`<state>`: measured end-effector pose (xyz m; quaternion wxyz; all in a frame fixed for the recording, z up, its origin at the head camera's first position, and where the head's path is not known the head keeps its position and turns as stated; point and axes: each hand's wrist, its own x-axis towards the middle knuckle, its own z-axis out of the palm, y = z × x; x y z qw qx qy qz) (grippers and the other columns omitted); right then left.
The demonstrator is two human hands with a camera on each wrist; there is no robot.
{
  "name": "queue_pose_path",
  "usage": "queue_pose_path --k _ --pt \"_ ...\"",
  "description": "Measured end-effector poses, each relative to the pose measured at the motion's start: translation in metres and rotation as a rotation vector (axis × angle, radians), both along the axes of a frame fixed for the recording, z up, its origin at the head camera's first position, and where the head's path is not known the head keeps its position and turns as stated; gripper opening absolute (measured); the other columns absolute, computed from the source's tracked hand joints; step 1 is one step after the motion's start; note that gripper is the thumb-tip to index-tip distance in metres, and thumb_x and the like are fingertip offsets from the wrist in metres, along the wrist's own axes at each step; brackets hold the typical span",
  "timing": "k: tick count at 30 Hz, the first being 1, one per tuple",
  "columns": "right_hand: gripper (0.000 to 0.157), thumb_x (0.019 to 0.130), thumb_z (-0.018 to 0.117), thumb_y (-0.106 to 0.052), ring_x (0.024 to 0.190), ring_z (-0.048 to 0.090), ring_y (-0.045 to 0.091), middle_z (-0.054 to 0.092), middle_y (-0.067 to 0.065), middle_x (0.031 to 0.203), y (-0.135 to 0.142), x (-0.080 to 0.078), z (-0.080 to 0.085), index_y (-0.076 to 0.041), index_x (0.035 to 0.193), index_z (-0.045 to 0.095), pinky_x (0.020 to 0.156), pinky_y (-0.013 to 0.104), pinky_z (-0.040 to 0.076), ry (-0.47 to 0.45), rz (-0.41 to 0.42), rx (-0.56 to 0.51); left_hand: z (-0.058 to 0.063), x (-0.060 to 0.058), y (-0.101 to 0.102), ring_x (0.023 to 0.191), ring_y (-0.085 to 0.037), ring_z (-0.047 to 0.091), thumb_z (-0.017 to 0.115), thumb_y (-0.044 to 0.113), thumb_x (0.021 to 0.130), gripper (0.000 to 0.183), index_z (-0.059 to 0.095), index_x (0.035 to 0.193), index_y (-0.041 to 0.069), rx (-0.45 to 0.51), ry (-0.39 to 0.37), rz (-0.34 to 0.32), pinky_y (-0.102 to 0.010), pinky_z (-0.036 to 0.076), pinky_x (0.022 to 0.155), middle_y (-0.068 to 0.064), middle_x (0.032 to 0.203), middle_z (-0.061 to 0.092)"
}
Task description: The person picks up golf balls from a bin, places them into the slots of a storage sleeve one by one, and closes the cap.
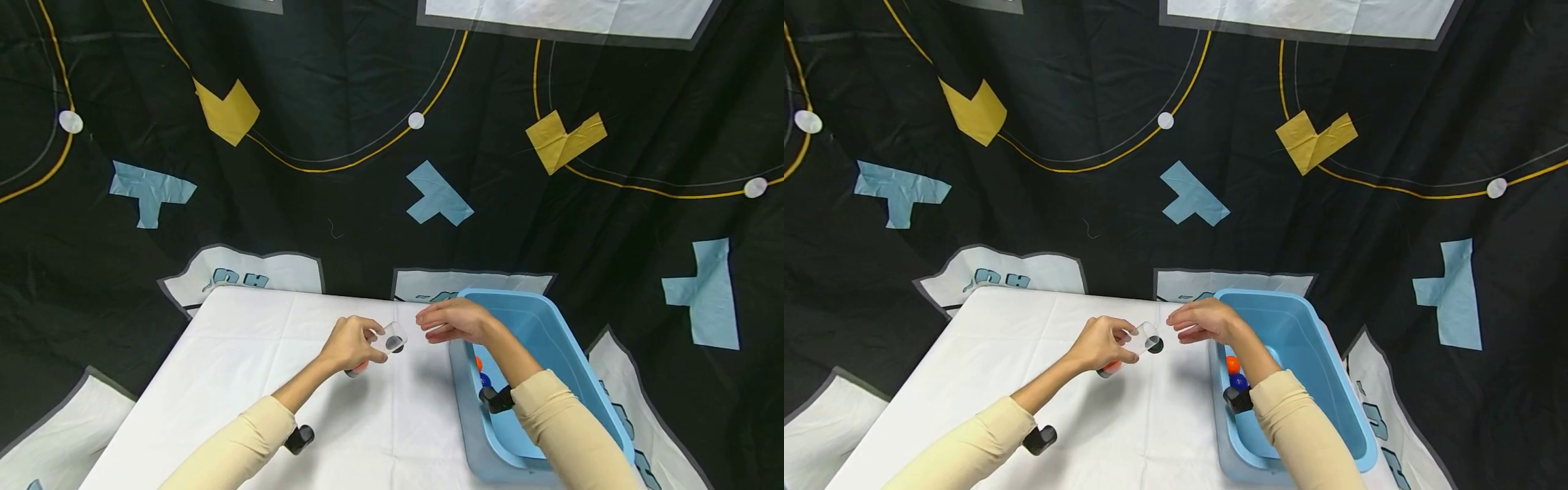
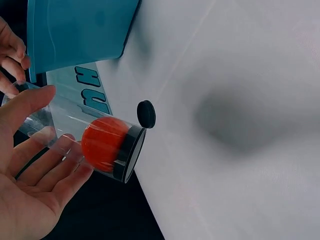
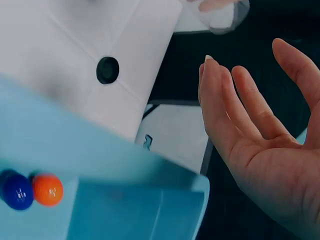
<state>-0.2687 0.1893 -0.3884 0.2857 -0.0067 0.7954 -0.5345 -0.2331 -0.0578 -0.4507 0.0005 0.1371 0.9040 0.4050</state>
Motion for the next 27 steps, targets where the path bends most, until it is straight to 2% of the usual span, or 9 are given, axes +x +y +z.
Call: queue_pose_path --k 8,16,20,25,27 --pt "0.05 0.099 0.065 -0.026 0.108 0.071 0.03 0.062 0.023 0.136 0.029 -0.001 0.012 0.005 0.137 0.056 0.097 0.046 0.056 0.021 -0.009 -0.022 0.001 0.0 -0.006 0.082 -0.014 0.07 0.094 0.017 0.062 0.04 0.079 0.099 0.013 0.005 -0.013 0.011 -0.035 0.057 0.077 -0.003 0.086 0.077" --pt "0.051 0.101 0.062 -0.026 0.12 0.066 0.037 0.06 0.025 0.139 0.071 -0.002 0.008 0.006 0.14 0.052 0.099 0.047 0.054 0.07 -0.025 -0.018 -0.001 -0.001 -0.01 0.082 -0.015 0.071 0.094 0.016 0.062 0.04 0.079 0.099 0.012 0.006 -0.005 0.025 -0.035 0.057 0.078 -0.003 0.085 0.077" --pt "0.053 0.102 0.062 -0.026 0.124 0.064 0.039 0.06 0.025 0.14 0.092 -0.001 0.0 0.008 0.141 0.05 0.099 0.047 0.054 0.076 -0.114 -0.026 -0.002 0.0 -0.011 0.082 -0.015 0.071 0.094 0.015 0.062 0.04 0.079 0.098 0.011 0.012 -0.01 0.034 -0.036 0.057 0.078 -0.004 0.085 0.077" --pt "0.056 0.1 0.065 -0.025 0.102 0.074 0.03 0.059 0.028 0.139 0.114 0.004 -0.018 0.008 0.141 0.048 0.093 0.043 0.058 0.0 -0.268 0.0 -0.003 0.0 -0.011 0.083 -0.016 0.072 0.094 0.015 0.062 0.039 0.079 0.098 0.012 0.016 -0.014 0.04 -0.036 0.058 0.077 -0.004 0.086 0.077" --pt "0.057 0.101 0.063 -0.026 0.093 0.075 0.024 0.053 0.032 0.143 0.122 0.006 -0.029 0.009 0.143 0.046 0.089 0.04 0.06 -0.049 -0.284 0.006 -0.004 0.0 -0.011 0.083 -0.016 0.071 0.094 0.015 0.062 0.039 0.079 0.098 0.011 0.015 -0.013 0.039 -0.036 0.058 0.077 -0.004 0.086 0.077"
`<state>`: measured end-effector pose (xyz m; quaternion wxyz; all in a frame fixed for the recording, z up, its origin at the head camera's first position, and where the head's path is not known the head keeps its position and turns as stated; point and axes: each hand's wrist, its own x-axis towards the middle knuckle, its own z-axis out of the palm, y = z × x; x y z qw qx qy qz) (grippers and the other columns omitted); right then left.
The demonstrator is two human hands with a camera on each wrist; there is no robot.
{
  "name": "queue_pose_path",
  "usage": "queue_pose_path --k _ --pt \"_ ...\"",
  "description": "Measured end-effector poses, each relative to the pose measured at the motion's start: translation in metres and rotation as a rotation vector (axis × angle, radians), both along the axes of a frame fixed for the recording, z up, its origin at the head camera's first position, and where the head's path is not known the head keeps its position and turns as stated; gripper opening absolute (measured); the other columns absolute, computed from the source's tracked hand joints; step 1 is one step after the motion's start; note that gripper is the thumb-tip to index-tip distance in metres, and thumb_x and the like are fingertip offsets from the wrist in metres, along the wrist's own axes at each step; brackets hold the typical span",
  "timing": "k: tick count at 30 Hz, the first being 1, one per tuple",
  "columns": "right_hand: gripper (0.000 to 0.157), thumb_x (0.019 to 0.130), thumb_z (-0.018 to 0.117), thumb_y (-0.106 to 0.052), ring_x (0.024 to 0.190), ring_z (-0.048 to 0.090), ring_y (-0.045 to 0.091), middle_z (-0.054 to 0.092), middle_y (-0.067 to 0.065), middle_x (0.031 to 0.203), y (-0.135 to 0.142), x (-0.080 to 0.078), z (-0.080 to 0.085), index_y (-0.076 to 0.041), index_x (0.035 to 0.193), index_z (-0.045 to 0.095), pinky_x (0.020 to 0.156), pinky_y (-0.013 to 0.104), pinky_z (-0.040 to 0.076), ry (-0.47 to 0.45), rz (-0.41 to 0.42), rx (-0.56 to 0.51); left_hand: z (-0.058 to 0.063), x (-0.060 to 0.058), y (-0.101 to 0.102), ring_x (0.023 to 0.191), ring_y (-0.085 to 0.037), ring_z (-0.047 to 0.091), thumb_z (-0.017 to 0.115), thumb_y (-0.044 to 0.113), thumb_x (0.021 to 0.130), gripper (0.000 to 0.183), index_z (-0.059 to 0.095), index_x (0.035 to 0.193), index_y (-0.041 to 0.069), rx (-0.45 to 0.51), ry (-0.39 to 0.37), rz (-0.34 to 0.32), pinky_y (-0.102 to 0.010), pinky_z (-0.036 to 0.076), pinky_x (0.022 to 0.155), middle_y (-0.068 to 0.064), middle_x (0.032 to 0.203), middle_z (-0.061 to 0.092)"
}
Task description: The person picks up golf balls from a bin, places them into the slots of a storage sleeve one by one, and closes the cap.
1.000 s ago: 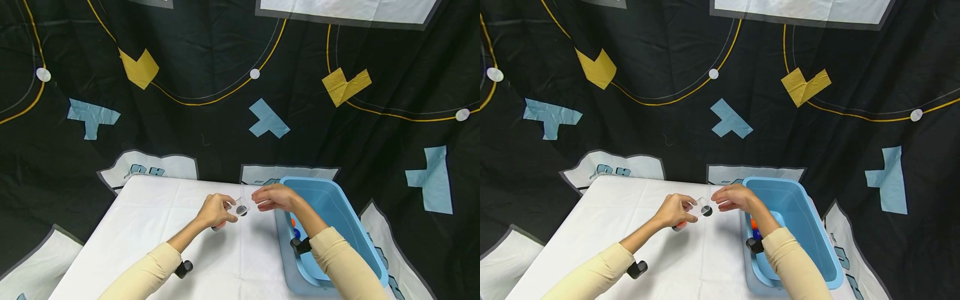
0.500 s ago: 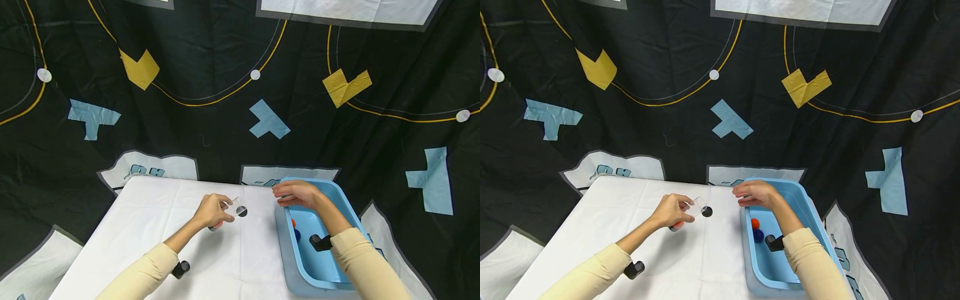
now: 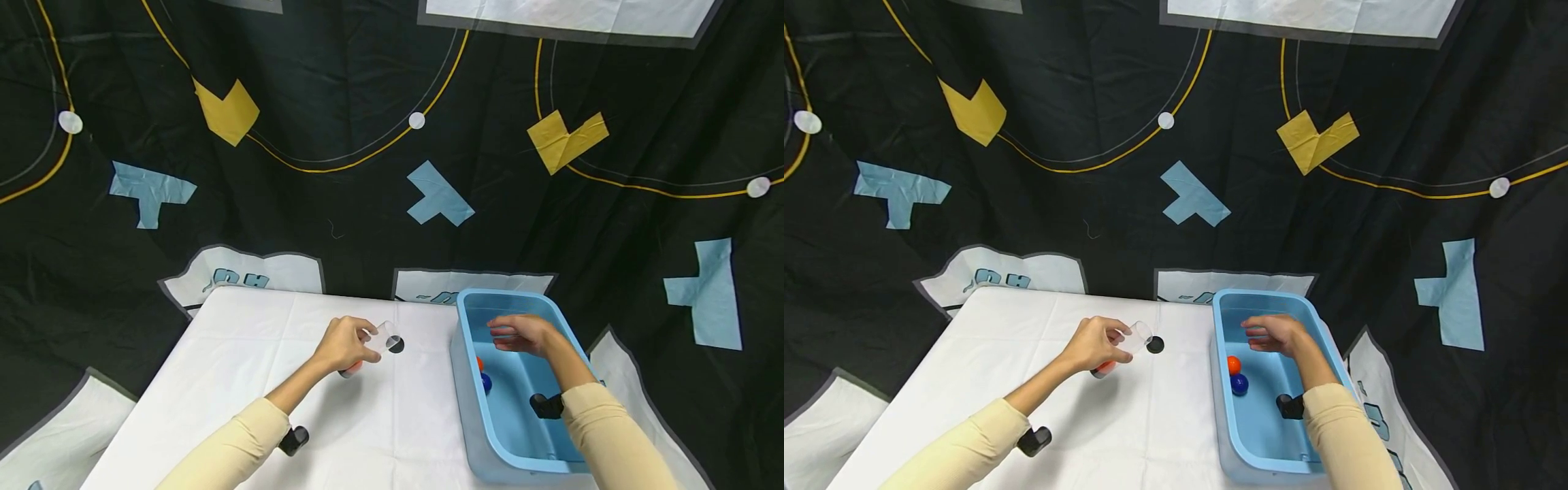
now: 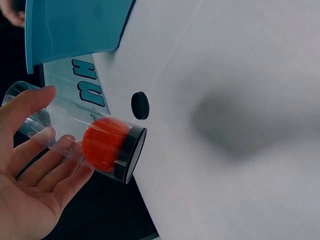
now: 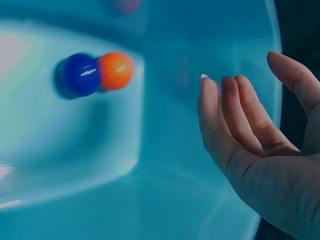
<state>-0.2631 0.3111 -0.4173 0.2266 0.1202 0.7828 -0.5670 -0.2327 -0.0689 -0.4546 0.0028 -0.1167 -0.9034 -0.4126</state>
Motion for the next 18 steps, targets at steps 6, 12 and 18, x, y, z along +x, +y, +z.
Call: queue_pose_path --k 6,12,18 --pt "0.051 0.104 0.057 -0.025 0.084 0.074 0.018 0.042 0.037 0.149 0.017 0.005 -0.032 0.009 0.142 0.048 0.083 0.033 0.061 -0.106 -0.022 -0.03 0.0 0.0 0.001 0.082 -0.015 0.071 0.094 0.016 0.061 0.04 0.079 0.098 0.011 -0.01 0.001 0.0 -0.037 0.058 0.078 -0.004 0.085 0.077" --pt "0.046 0.1 0.063 -0.023 0.083 0.076 0.02 0.049 0.035 0.144 0.023 0.007 -0.053 0.006 0.136 0.055 0.083 0.031 0.06 -0.162 -0.085 -0.032 0.001 0.001 0.001 0.081 -0.015 0.07 0.094 0.015 0.061 0.039 0.079 0.098 0.012 -0.012 0.004 0.005 -0.036 0.057 0.077 -0.004 0.084 0.077" --pt "0.042 0.098 0.065 -0.018 0.084 0.075 0.021 0.058 0.033 0.132 0.023 0.004 -0.07 0.007 0.132 0.057 0.08 0.029 0.061 -0.219 -0.104 -0.022 0.0 0.003 0.0 0.081 -0.015 0.07 0.094 0.014 0.062 0.039 0.079 0.097 0.011 -0.019 0.009 0.007 -0.037 0.058 0.077 -0.003 0.083 0.076"
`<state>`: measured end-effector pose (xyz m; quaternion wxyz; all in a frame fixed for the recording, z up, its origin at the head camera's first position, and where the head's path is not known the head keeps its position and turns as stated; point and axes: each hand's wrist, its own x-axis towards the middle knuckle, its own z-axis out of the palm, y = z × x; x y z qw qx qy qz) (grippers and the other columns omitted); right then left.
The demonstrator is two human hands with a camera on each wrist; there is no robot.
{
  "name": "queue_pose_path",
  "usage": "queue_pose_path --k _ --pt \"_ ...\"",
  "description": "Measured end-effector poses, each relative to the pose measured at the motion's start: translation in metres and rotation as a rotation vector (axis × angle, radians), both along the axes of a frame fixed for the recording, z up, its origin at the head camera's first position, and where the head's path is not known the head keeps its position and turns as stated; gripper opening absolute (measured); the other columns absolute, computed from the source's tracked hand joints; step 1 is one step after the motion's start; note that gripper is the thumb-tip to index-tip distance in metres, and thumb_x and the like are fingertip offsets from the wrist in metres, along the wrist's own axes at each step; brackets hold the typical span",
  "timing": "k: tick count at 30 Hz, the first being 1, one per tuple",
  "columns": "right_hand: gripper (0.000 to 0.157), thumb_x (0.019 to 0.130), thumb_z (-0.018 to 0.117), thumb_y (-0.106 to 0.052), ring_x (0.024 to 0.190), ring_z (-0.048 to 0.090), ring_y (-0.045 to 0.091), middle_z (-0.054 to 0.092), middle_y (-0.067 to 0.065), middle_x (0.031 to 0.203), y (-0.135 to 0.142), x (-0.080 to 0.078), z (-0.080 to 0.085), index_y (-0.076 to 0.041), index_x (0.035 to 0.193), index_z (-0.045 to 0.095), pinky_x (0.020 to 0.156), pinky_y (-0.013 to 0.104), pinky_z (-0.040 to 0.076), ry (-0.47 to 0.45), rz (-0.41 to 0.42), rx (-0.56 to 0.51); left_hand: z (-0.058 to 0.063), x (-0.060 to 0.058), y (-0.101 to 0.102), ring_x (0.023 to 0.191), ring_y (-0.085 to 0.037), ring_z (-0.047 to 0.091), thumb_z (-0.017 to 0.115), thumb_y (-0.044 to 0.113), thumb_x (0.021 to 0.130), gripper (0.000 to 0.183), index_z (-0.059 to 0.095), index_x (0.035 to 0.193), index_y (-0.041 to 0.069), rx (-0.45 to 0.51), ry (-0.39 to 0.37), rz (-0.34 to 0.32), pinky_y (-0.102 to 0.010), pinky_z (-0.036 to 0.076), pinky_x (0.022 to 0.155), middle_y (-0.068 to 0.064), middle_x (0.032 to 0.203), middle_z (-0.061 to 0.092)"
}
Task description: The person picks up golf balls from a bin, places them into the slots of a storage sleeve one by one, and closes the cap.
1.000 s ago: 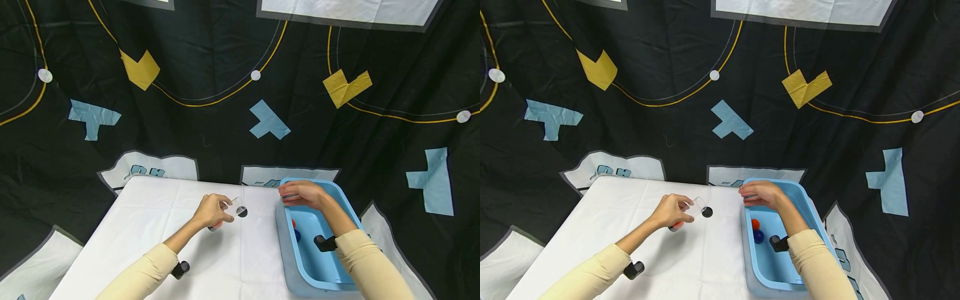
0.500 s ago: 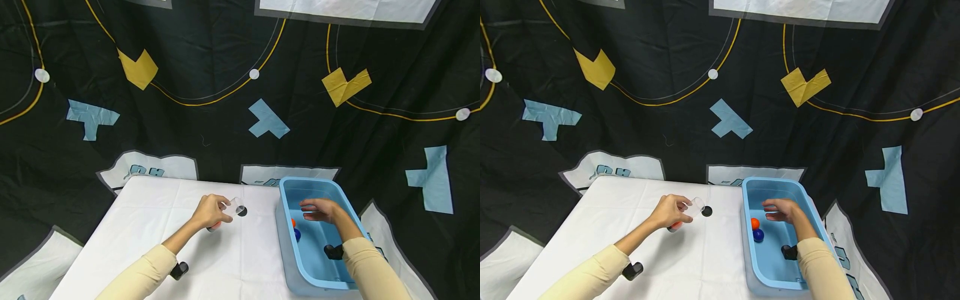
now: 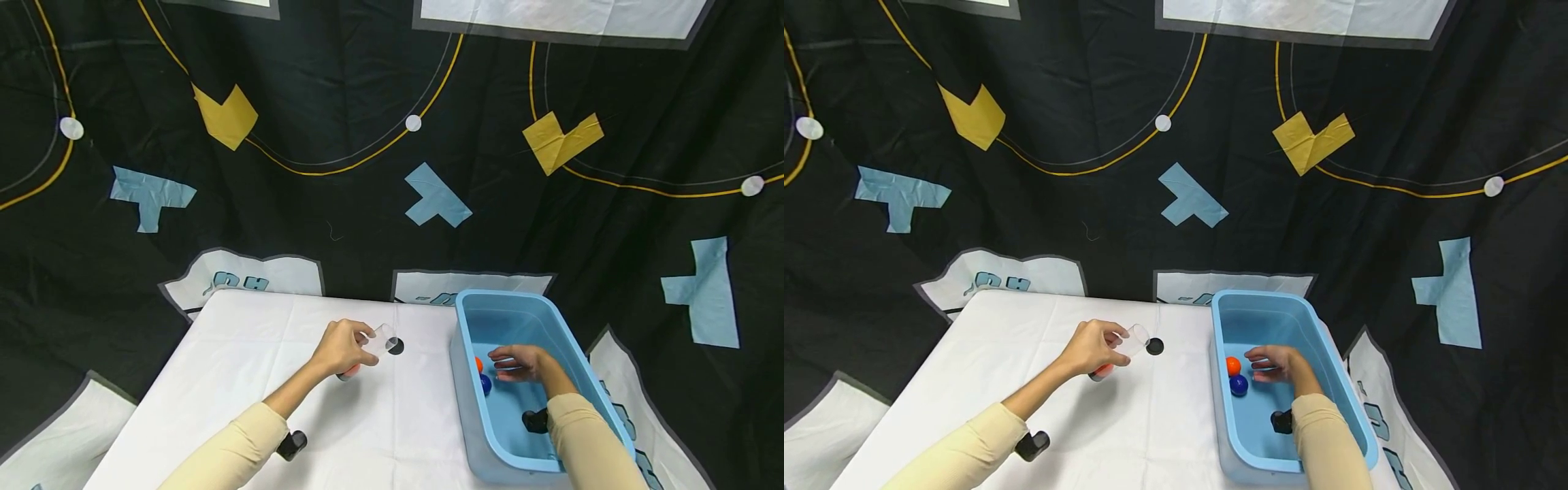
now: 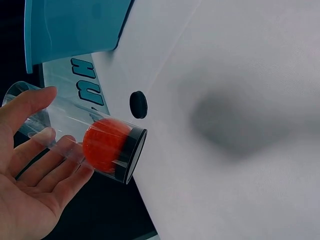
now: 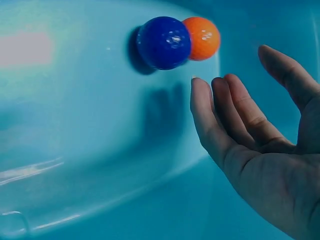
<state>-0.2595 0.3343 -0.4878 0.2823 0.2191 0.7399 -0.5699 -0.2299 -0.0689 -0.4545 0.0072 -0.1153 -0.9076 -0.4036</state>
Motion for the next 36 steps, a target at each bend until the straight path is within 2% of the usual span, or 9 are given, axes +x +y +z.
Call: queue_pose_path --k 4,9,15,19,23,30,36 --pt "0.038 0.097 0.066 -0.015 0.081 0.074 0.019 0.065 0.027 0.119 -0.002 -0.001 -0.008 0.006 0.128 0.059 0.083 0.03 0.06 -0.043 -0.002 0.018 0.001 0.001 -0.001 0.08 -0.014 0.07 0.094 0.014 0.061 0.038 0.079 0.097 0.012 0.003 0.001 0.002 -0.036 0.057 0.078 -0.003 0.083 0.076" --pt "0.04 0.095 0.069 -0.014 0.079 0.074 0.02 0.068 0.021 0.106 -0.003 -0.002 -0.015 0.009 0.126 0.059 0.089 0.033 0.059 -0.085 -0.008 0.038 0.001 0.001 -0.003 0.08 -0.015 0.071 0.093 0.014 0.061 0.038 0.079 0.097 0.011 0.001 0.011 -0.002 -0.036 0.058 0.077 -0.003 0.084 0.076" --pt "0.04 0.095 0.068 -0.013 0.082 0.074 0.023 0.068 0.022 0.104 -0.006 0.0 -0.021 0.011 0.126 0.059 0.089 0.034 0.059 -0.106 0.009 0.044 0.002 0.0 -0.006 0.083 -0.018 0.071 0.094 0.015 0.062 0.04 0.079 0.099 0.009 -0.007 0.014 -0.005 -0.038 0.059 0.078 -0.008 0.087 0.077" --pt "0.03 0.095 0.068 -0.013 0.084 0.074 0.025 0.067 0.021 0.101 -0.007 -0.001 -0.025 0.008 0.116 0.065 0.092 0.036 0.058 -0.136 0.014 0.033 0.003 -0.001 -0.008 0.085 -0.02 0.072 0.093 0.015 0.063 0.041 0.078 0.101 0.008 -0.009 0.014 -0.008 -0.039 0.059 0.078 -0.012 0.091 0.078" --pt "0.021 0.095 0.068 -0.013 0.084 0.073 0.024 0.064 0.018 0.096 -0.007 -0.002 -0.029 0.004 0.107 0.067 0.095 0.036 0.057 -0.16 0.024 0.027 0.005 -0.001 -0.009 0.085 -0.019 0.072 0.093 0.015 0.063 0.04 0.079 0.099 0.01 -0.002 0.009 0.001 -0.038 0.059 0.079 -0.008 0.089 0.077" --pt "0.03 0.094 0.067 -0.01 0.084 0.071 0.025 0.062 0.018 0.095 -0.011 -0.001 -0.032 0.01 0.115 0.063 0.093 0.038 0.058 -0.152 0.033 0.03 0.004 0.001 -0.011 0.082 -0.017 0.071 0.094 0.014 0.062 0.039 0.079 0.099 0.009 -0.003 0.004 0.017 -0.036 0.058 0.077 -0.007 0.087 0.077" --pt "0.021 0.094 0.066 -0.007 0.084 0.073 0.027 0.061 0.019 0.095 -0.013 -0.003 -0.034 0.009 0.107 0.066 0.09 0.038 0.059 -0.162 0.044 0.036 0.002 0.0 -0.014 0.081 -0.016 0.071 0.093 0.014 0.063 0.042 0.078 0.101 0.007 0.004 0.0 0.018 -0.036 0.058 0.076 -0.009 0.088 0.077"
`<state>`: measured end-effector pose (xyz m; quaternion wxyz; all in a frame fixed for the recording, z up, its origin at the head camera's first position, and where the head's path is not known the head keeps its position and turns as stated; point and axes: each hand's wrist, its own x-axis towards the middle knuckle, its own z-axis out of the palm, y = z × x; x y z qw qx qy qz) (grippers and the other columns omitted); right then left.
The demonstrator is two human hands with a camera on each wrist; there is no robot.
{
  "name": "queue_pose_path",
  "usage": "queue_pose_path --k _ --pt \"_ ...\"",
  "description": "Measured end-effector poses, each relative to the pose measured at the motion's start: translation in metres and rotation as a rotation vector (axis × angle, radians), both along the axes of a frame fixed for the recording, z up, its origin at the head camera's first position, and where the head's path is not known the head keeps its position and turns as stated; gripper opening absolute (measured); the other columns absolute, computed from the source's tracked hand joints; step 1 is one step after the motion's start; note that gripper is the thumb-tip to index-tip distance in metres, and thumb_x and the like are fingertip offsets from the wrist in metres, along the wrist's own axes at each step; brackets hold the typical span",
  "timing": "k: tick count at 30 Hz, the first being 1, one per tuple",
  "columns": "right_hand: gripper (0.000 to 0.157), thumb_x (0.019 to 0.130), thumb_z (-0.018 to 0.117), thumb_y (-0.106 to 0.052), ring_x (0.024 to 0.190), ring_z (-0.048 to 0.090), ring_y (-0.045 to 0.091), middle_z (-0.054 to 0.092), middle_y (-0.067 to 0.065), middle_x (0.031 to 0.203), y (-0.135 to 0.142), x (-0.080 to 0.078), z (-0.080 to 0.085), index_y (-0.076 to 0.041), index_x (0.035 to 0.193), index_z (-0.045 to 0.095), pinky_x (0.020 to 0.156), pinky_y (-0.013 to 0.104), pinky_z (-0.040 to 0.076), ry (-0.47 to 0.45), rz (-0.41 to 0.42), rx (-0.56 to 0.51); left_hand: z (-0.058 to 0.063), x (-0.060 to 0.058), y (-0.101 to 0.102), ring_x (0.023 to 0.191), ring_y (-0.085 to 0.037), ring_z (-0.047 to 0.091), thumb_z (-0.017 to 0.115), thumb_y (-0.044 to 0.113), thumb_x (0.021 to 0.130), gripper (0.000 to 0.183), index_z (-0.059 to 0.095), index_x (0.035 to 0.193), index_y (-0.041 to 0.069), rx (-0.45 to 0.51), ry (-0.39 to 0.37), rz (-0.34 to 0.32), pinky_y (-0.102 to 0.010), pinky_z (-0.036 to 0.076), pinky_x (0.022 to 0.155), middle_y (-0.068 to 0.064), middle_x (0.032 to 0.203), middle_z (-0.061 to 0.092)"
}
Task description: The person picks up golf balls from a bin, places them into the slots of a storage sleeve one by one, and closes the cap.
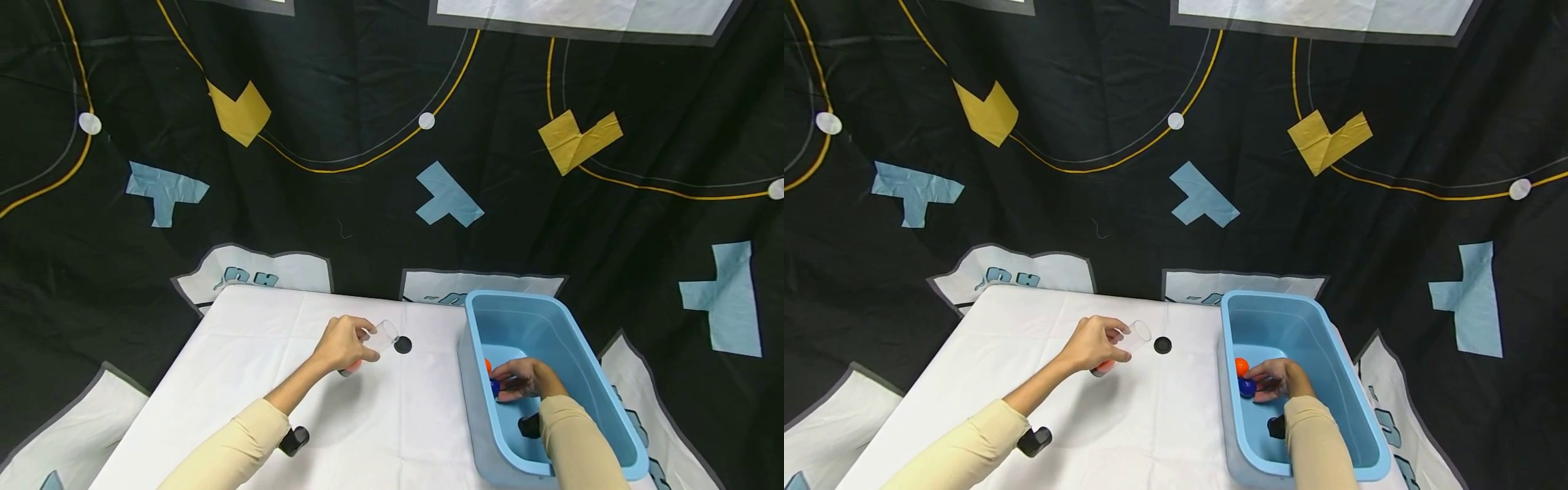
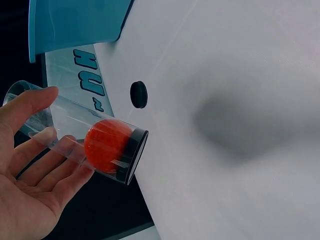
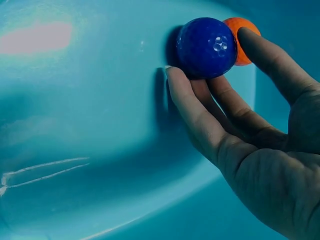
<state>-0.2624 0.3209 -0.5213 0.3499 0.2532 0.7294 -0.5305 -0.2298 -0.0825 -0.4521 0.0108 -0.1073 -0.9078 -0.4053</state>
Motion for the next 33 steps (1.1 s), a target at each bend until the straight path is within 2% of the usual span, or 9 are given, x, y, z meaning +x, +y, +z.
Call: queue_pose_path --k 10,18,22,27,30,33 --pt "0.011 0.094 0.064 -0.004 0.084 0.074 0.026 0.062 0.018 0.095 0.0 -0.002 0.001 0.005 0.099 0.068 0.091 0.037 0.058 -0.029 -0.003 -0.024 -0.001 0.0 -0.003 0.081 -0.016 0.071 0.092 0.014 0.062 0.041 0.078 0.1 0.007 -0.003 0.009 -0.01 -0.035 0.058 0.075 -0.011 0.089 0.078" --pt "0.017 0.095 0.064 -0.005 0.084 0.075 0.027 0.065 0.019 0.095 0.001 0.0 0.001 0.007 0.106 0.069 0.091 0.038 0.058 -0.023 0.0 -0.031 -0.001 0.001 -0.001 0.081 -0.016 0.071 0.093 0.013 0.062 0.041 0.078 0.1 0.007 0.007 -0.005 0.007 -0.036 0.058 0.075 -0.011 0.089 0.077" --pt "0.016 0.095 0.065 -0.007 0.084 0.076 0.028 0.066 0.02 0.095 0.004 0.0 0.004 0.006 0.104 0.069 0.09 0.037 0.059 -0.032 -0.008 -0.038 -0.001 0.001 -0.001 0.08 -0.015 0.071 0.094 0.013 0.062 0.041 0.079 0.099 0.008 0.003 -0.006 0.013 -0.035 0.058 0.074 -0.008 0.087 0.077" --pt "0.017 0.095 0.066 -0.009 0.083 0.077 0.03 0.065 0.022 0.097 0.011 0.0 0.015 0.005 0.105 0.067 0.088 0.037 0.059 -0.009 -0.021 -0.059 -0.002 0.0 0.0 0.081 -0.016 0.071 0.094 0.014 0.062 0.041 0.078 0.1 0.008 0.004 -0.011 0.007 -0.035 0.058 0.075 -0.008 0.088 0.077" --pt "0.023 0.095 0.066 -0.008 0.084 0.076 0.031 0.065 0.023 0.101 0.015 -0.001 0.027 0.007 0.112 0.062 0.087 0.037 0.06 0.021 -0.007 -0.069 -0.003 0.0 -0.001 0.082 -0.016 0.071 0.094 0.014 0.062 0.041 0.078 0.1 0.007 0.003 -0.015 0.003 -0.036 0.058 0.076 -0.01 0.089 0.077" --pt "0.036 0.096 0.065 -0.009 0.088 0.076 0.033 0.064 0.026 0.109 0.017 -0.002 0.044 0.01 0.124 0.054 0.087 0.037 0.06 0.062 0.018 -0.074 -0.003 0.0 -0.001 0.082 -0.015 0.071 0.093 0.014 0.062 0.04 0.079 0.099 0.008 -0.001 -0.012 0.005 -0.036 0.058 0.077 -0.008 0.088 0.077"
